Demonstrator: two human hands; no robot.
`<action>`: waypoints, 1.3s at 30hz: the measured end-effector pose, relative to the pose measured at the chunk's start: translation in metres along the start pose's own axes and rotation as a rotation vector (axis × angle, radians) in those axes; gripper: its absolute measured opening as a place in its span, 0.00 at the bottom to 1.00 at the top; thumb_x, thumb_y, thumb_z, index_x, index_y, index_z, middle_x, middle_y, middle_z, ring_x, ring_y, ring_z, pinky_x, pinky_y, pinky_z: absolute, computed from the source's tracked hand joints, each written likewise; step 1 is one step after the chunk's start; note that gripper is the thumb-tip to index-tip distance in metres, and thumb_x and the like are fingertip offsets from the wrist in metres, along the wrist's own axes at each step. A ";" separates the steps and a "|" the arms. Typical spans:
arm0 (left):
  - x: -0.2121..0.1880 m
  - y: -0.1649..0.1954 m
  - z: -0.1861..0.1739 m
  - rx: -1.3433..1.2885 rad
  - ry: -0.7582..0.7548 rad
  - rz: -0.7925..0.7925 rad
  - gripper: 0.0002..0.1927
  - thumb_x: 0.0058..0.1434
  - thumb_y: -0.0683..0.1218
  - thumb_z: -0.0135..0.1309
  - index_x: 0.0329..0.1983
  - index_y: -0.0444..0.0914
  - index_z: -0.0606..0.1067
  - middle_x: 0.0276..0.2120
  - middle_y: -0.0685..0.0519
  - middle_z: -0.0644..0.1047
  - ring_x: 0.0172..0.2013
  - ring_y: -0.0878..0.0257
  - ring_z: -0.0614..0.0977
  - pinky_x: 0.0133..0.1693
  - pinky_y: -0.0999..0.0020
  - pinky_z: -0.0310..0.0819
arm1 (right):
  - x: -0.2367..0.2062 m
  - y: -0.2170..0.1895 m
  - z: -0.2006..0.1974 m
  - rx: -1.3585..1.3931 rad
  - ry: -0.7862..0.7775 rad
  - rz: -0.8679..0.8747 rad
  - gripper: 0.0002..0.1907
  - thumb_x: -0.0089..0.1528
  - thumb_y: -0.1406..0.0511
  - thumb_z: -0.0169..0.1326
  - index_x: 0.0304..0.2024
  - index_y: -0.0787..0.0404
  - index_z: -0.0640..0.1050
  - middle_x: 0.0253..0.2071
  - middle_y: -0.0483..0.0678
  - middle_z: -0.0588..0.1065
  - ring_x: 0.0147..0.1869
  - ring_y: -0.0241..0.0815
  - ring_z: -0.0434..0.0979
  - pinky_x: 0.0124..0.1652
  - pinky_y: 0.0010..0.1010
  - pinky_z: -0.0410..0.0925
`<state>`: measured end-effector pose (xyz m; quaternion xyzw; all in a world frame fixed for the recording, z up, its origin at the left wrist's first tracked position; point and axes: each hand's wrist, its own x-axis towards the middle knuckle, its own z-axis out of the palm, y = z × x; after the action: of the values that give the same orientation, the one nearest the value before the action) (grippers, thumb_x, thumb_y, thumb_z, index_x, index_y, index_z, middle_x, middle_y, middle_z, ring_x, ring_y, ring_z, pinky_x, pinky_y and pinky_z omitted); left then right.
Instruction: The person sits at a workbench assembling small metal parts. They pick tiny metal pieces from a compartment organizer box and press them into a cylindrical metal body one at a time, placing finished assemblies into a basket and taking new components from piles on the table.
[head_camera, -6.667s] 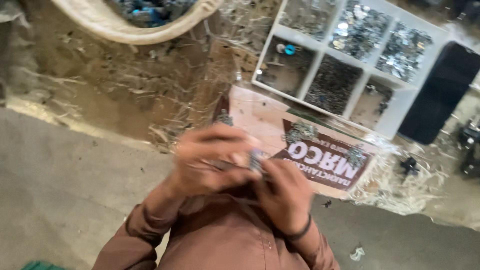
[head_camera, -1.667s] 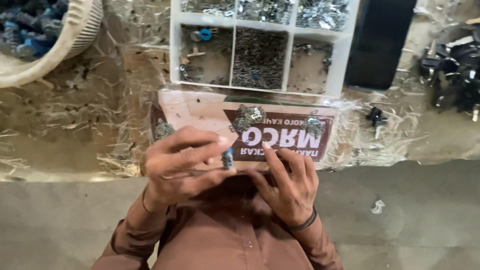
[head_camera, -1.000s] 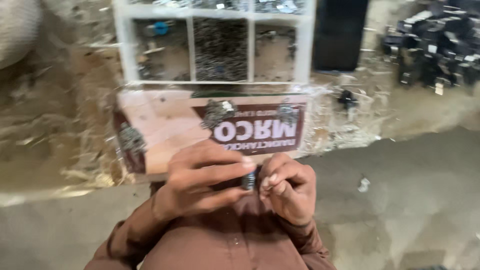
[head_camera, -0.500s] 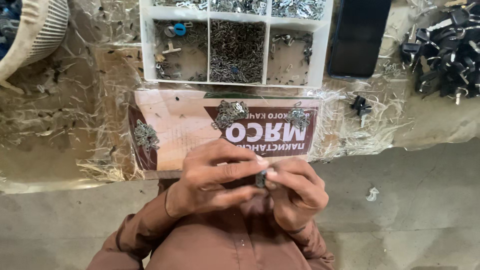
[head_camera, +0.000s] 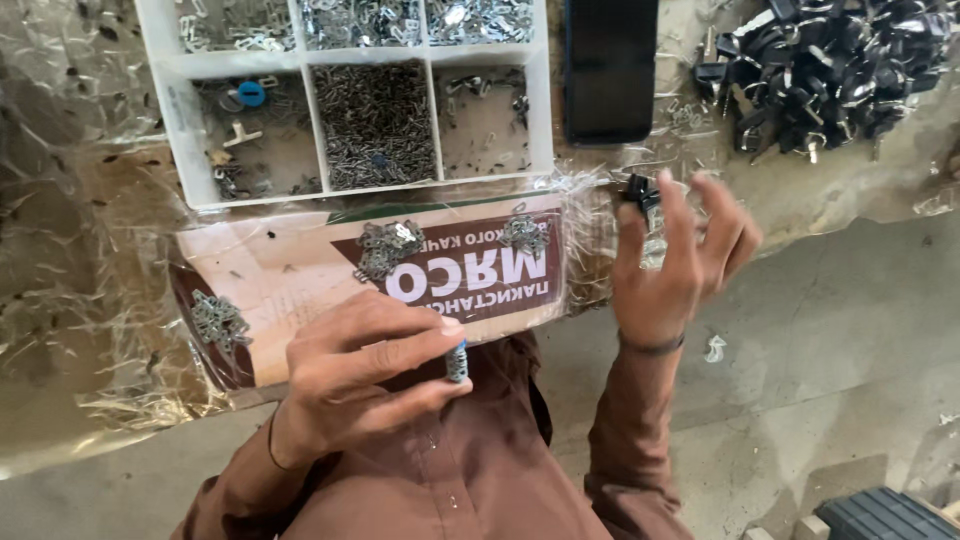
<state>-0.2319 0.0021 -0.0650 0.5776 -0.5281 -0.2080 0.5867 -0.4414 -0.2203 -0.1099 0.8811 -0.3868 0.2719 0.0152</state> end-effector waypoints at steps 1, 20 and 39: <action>0.000 0.000 0.000 0.011 0.004 -0.007 0.22 0.51 0.43 0.73 0.50 0.36 0.81 0.43 0.49 0.82 0.38 0.58 0.84 0.39 0.66 0.78 | 0.005 0.008 0.004 0.027 -0.032 0.017 0.17 0.73 0.54 0.61 0.58 0.56 0.83 0.64 0.52 0.71 0.69 0.52 0.65 0.58 0.43 0.66; 0.006 0.000 0.014 0.015 -0.060 0.099 0.20 0.54 0.42 0.71 0.49 0.36 0.82 0.44 0.49 0.82 0.37 0.57 0.84 0.40 0.64 0.79 | -0.065 -0.068 -0.046 1.641 -0.578 0.591 0.12 0.67 0.65 0.64 0.46 0.66 0.79 0.45 0.52 0.76 0.48 0.43 0.76 0.47 0.32 0.71; -0.087 0.014 -0.103 0.341 0.634 -0.068 0.20 0.59 0.41 0.73 0.53 0.34 0.80 0.50 0.46 0.80 0.32 0.68 0.81 0.33 0.77 0.77 | -0.025 -0.202 -0.018 0.650 -0.583 -0.792 0.27 0.59 0.59 0.66 0.60 0.61 0.78 0.45 0.46 0.72 0.44 0.46 0.71 0.42 0.38 0.66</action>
<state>-0.1791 0.1271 -0.0618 0.7201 -0.3275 0.0530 0.6094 -0.3247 -0.0578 -0.0699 0.9563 0.0867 0.0967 -0.2621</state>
